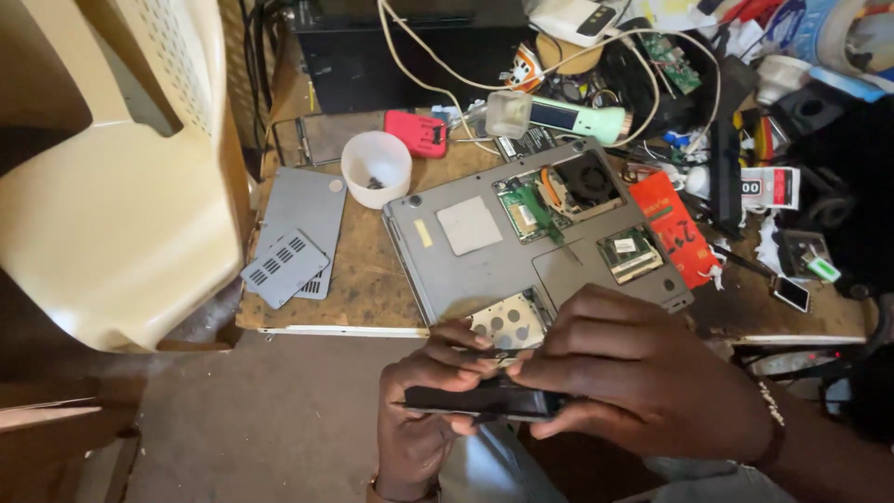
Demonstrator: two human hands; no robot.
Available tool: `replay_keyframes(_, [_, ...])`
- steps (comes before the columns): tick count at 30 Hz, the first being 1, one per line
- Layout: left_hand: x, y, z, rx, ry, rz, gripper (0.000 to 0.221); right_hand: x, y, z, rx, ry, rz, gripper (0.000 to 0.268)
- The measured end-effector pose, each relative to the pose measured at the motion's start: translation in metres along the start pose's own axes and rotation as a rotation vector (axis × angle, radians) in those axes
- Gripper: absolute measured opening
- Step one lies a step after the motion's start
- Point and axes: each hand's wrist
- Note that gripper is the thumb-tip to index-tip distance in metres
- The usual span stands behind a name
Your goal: Disassembling a laptop by removing the battery and unscrewing internal components on a workbench
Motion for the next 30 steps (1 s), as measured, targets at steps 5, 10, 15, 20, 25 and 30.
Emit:
replay_keyframes(5, [0.002,0.0,0.003,0.033,0.013,0.024,0.023,0.004,-0.001,0.006,-0.01,0.022,0.015,0.034])
replay_keyframes(10, [0.004,-0.005,0.006,0.226,0.149,-0.119,0.027,0.008,-0.012,-0.019,0.036,-0.321,-0.021,0.032])
replay_keyframes(15, [0.0,-0.003,0.0,0.096,0.281,-0.246,0.055,0.007,-0.015,-0.037,-0.285,-0.523,-0.22,0.023])
replay_keyframes(20, [0.006,0.002,0.008,-0.324,0.27,-0.328,0.03,0.0,-0.026,-0.034,-0.385,-0.773,-0.16,0.021])
replay_keyframes(25, [0.013,0.009,0.015,0.05,0.29,-0.462,0.036,-0.01,-0.032,-0.037,-0.448,-0.856,-0.119,0.02])
replay_keyframes(30, [0.028,0.017,0.019,0.214,0.422,-0.366,0.03,-0.003,-0.044,-0.055,-0.847,-0.86,-0.195,0.031])
Point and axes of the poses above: each hand's wrist, its own x-axis away from the middle knuckle, its own y-axis out of the back of the hand, z = x × y, and after that the axes turned 14 degrees about -y, right-handed
